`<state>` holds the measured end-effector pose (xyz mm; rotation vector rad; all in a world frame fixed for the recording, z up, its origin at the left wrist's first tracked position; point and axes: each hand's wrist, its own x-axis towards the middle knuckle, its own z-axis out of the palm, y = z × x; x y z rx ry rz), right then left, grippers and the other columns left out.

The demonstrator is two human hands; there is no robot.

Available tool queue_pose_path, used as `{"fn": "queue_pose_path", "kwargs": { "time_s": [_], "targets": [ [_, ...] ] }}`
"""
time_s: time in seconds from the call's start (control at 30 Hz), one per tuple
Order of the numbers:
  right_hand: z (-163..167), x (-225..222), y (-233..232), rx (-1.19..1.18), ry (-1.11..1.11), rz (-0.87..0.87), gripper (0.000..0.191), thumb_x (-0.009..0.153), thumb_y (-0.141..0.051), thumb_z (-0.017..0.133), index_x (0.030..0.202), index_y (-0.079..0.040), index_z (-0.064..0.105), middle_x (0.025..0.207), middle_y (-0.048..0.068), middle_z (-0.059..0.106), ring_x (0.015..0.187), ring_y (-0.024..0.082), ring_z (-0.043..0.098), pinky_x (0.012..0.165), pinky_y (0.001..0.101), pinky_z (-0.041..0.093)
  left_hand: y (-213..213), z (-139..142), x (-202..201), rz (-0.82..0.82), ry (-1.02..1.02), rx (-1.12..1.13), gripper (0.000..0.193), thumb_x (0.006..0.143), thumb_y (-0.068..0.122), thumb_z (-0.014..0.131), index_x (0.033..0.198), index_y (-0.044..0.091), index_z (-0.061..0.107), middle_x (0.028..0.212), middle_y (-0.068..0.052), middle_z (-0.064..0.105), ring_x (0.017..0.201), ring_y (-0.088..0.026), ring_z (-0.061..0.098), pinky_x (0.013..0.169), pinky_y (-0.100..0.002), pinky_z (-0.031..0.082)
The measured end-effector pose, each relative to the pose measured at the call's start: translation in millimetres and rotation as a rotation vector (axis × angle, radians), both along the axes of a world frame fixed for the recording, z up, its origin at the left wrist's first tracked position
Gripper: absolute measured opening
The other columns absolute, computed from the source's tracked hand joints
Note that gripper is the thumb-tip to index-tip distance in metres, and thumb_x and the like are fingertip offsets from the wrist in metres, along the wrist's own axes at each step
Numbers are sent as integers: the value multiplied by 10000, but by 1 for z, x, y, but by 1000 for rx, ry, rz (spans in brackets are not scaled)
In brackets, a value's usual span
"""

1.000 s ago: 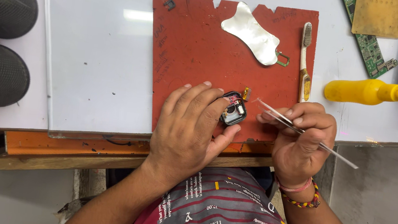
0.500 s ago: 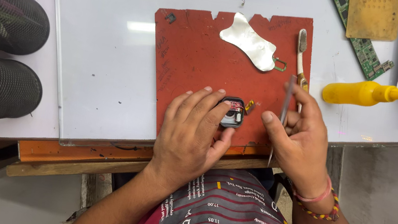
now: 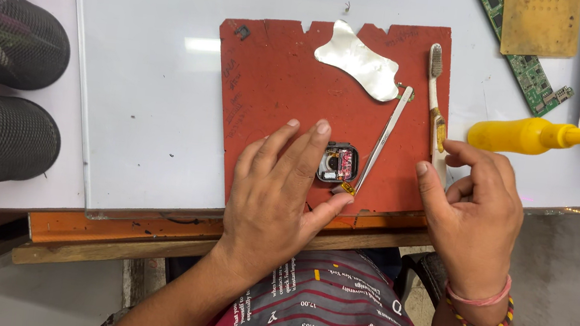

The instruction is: The person disassembles a smartwatch on a workbench, using a metal prying tool and tweezers to remove the back cover and internal components. They clean the exposed circuit board with a toothbrush and a yellow liquid from a bottle, then reposition the components.

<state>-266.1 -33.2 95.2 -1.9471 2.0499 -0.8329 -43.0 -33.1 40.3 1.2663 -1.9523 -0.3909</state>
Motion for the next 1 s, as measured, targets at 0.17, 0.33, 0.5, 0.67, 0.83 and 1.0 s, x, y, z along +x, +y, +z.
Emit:
{"fn": "queue_pose_path", "kwargs": {
  "time_s": [0.17, 0.33, 0.5, 0.67, 0.83, 1.0],
  "targets": [
    [-8, -5, -2, 2, -5, -14, 323, 935, -124, 823, 1215, -25, 694, 1101, 83, 637, 624, 87, 556, 606, 251, 463, -3, 2, 2, -28, -8, 68, 863, 910, 350, 795, 1571, 44, 332, 1364, -103, 654, 1376, -337, 494, 1137, -515, 330],
    [-14, -11, -4, 16, 44, -37, 361, 898, -140, 849, 1206, -27, 700, 1050, 83, 653, 614, 104, 562, 599, 269, 468, -1, 0, 2, -12, 80, 67, 785, 935, 257, 790, 1549, 25, 359, 1359, -68, 671, 1379, -294, 526, 1154, -492, 347],
    [-17, -17, -4, 4, 34, -49, 335, 923, -129, 840, 1204, -12, 699, 1027, 71, 682, 640, 85, 587, 617, 266, 479, 0, -4, 2, -16, 130, 69, 768, 919, 247, 812, 1515, 11, 387, 1334, -76, 673, 1346, -277, 549, 1158, -486, 353],
    [-19, -23, 2, 85, -335, -112, 369, 975, -88, 750, 1310, 19, 637, 1013, 53, 690, 710, 52, 601, 571, 222, 473, -1, -4, 3, -19, 122, 45, 767, 926, 255, 811, 1517, 4, 391, 1327, -80, 676, 1335, -275, 553, 1152, -489, 369],
    [-23, -31, 18, 182, -708, -34, 473, 986, -5, 634, 1438, 33, 499, 1038, 90, 661, 747, 73, 602, 545, 210, 473, -1, -2, 0, 16, 31, 7, 779, 912, 306, 815, 1513, 21, 409, 1304, -138, 646, 1336, -326, 535, 1138, -501, 384],
    [-29, -40, 44, 279, -1017, 116, 461, 1021, -61, 490, 1472, 32, 498, 983, 95, 597, 645, 75, 516, 508, 199, 418, 1, -2, 3, 2, 19, 25, 785, 898, 293, 816, 1529, 36, 427, 1322, -124, 633, 1363, -318, 531, 1164, -504, 386]
  ]
}}
